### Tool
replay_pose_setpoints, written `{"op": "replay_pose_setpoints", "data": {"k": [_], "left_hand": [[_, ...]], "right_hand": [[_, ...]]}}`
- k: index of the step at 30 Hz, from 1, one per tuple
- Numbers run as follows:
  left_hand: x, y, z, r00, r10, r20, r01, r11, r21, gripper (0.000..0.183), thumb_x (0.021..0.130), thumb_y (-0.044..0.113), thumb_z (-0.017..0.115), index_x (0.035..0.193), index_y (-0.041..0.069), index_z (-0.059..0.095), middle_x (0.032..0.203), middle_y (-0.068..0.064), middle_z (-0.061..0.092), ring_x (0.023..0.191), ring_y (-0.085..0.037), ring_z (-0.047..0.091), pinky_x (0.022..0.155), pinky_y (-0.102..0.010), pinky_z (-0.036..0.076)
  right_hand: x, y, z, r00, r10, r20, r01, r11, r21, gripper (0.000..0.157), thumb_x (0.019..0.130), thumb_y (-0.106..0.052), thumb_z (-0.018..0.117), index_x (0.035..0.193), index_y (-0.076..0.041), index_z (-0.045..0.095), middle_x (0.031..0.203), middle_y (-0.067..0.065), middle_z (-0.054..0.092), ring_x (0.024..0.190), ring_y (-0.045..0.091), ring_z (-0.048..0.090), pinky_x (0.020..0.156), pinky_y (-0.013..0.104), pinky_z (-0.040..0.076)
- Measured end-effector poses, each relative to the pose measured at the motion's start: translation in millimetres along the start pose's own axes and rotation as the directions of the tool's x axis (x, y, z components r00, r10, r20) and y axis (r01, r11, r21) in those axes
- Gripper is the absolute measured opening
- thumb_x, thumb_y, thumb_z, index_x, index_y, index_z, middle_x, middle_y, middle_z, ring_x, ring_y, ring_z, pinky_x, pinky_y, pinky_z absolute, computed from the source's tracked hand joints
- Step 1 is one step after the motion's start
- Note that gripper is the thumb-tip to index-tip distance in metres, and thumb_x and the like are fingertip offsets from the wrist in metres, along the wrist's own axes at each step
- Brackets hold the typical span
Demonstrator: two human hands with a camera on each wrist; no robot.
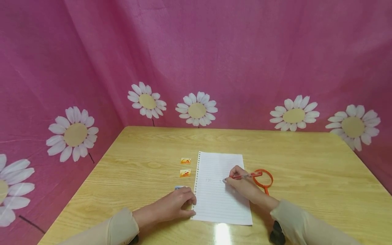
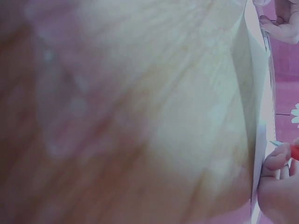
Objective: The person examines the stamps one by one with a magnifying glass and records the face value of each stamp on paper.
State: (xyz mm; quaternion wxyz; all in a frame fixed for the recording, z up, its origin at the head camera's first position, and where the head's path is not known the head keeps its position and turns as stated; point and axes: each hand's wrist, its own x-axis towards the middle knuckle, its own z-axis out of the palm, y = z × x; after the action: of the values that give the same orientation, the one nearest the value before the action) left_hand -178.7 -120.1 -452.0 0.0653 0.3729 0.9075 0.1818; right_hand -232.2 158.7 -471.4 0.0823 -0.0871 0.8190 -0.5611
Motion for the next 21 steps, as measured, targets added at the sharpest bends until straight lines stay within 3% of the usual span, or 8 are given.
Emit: {"op": "replay_pose_setpoints", "data": {"k": [11,21], "left_hand": [[-0.2,0.5,-1.7,1.000,-0.009,0.001,0.009,1.000,-0.023,0.019,0.088,0.029,0.074,0.096,0.014,0.065,0.093,0.007,0.057,0.081,0.001,0.042,0.075,-0.010,0.042],[0.4,1.5,0.6,1.000,-0.001,0.005,0.001,1.000,-0.015,0.019,0.088,0.029,0.073,0.096,0.014,0.065,0.093,0.007,0.057,0.081,0.001,0.042,0.075,-0.010,0.041]], "right_hand": [[1.0,1.7,-1.6,0.995,-0.082,0.055,0.083,0.996,-0.024,0.016,0.088,-0.005,0.062,0.091,0.002,0.048,0.069,-0.002,0.051,0.060,0.004,0.046,0.054,0.018,0.036],[-2.3,4.0,-1.6,0.997,-0.072,0.033,0.074,0.996,-0.056,0.020,0.091,-0.010,0.064,0.092,-0.001,0.047,0.069,-0.002,0.049,0.063,0.005,0.045,0.057,0.018,0.035]]}}
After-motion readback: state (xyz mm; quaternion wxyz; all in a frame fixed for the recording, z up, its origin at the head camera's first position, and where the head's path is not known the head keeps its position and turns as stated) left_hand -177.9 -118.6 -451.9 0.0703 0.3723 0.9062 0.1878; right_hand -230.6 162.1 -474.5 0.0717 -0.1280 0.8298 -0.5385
